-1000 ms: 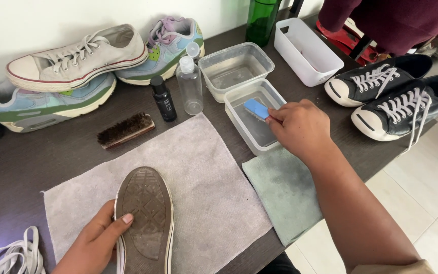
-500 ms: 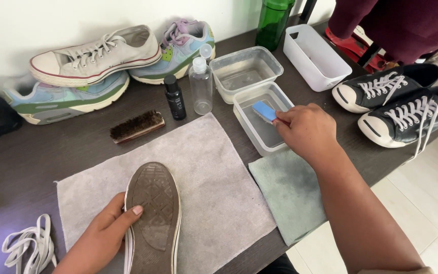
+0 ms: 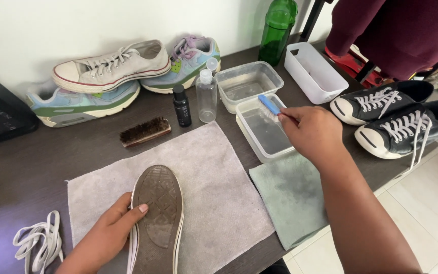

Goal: The person removes the laces from a white sneaker and sets them aside. Then, using a blue brush dipped in water, they scrub the sole of the shoe to remove dirt.

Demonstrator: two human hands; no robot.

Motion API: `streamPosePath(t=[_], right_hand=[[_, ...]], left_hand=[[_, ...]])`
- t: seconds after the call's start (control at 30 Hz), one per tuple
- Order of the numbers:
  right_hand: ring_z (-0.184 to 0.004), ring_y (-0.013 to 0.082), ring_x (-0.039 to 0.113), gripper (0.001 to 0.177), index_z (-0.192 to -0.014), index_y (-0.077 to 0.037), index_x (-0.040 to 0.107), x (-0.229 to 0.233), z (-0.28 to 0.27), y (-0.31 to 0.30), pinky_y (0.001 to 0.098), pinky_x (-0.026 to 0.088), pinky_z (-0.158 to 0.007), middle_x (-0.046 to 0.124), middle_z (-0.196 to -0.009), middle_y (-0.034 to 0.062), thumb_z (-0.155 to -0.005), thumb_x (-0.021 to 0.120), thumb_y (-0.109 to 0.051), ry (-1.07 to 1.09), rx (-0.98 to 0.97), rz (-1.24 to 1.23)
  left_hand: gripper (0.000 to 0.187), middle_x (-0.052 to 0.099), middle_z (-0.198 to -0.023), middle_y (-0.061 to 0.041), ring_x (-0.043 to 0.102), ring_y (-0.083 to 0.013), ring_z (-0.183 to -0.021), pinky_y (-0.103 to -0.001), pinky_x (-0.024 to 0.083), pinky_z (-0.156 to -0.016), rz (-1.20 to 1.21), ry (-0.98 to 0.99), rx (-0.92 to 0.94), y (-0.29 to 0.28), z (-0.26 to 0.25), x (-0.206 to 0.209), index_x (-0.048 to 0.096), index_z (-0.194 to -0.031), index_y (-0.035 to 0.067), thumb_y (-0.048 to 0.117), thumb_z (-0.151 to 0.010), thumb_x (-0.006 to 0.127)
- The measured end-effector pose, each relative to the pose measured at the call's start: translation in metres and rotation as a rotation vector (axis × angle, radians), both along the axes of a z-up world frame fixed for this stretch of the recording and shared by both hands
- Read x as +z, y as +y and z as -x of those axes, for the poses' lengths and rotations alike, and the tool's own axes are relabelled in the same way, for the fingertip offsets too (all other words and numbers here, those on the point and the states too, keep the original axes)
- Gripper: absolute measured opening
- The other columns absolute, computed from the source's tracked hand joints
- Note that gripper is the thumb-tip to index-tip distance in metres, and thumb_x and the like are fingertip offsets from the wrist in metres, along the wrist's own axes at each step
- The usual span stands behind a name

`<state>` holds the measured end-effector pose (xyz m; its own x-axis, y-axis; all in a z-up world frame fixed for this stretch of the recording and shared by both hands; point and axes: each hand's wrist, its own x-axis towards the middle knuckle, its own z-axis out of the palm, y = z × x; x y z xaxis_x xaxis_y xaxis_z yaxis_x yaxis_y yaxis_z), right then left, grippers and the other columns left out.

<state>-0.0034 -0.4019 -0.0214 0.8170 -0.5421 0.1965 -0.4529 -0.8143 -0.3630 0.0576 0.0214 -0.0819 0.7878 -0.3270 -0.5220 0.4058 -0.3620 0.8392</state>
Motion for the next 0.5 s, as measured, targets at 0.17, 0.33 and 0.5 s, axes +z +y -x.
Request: streamPosePath(t=[0.17,0.33,0.5], right_hand=[[-0.083,0.0245,0.070,0.032,-0.122,-0.034,0.082,0.024,-0.001,-0.004,0.0425,0.051,-0.072,0.075,-0.078,-0.0021,-0.101,0.060,-0.043,-0.050,0.007,0.016],[-0.082,0.0179,0.066,0.031,-0.123,-0.031,0.083,0.023,-0.007,-0.015,0.0371,0.050,-0.073,0.072,-0.079,-0.0065,-0.101,0.064,-0.041,-0.189,0.014,-0.022],[-0.093,0.0182,0.073,0.025,-0.122,-0.010,0.082,-0.021,-0.013,-0.033,0.0316,0.057,-0.083,0.081,-0.111,0.0076,-0.101,0.073,-0.020,-0.603,0.251,0.029]], left_hand=[[0.029,0.081,-0.114,-0.015,0.072,-0.0253,-0.109,-0.039,0.054,-0.097,-0.013,0.041,0.008,-0.005,0.003,0.015,0.076,-0.120,0.000,0.019,-0.105,0.058],[0.041,0.081,-0.133,-0.014,0.073,-0.0263,-0.121,-0.041,0.054,-0.101,-0.028,0.108,0.038,-0.017,0.007,0.037,0.071,-0.141,0.006,0.017,-0.104,0.055],[0.055,0.073,-0.154,-0.004,0.066,-0.0224,-0.138,-0.039,0.048,-0.115,-0.019,0.193,0.129,-0.022,0.006,0.041,0.062,-0.157,0.015,0.015,-0.103,0.054]])
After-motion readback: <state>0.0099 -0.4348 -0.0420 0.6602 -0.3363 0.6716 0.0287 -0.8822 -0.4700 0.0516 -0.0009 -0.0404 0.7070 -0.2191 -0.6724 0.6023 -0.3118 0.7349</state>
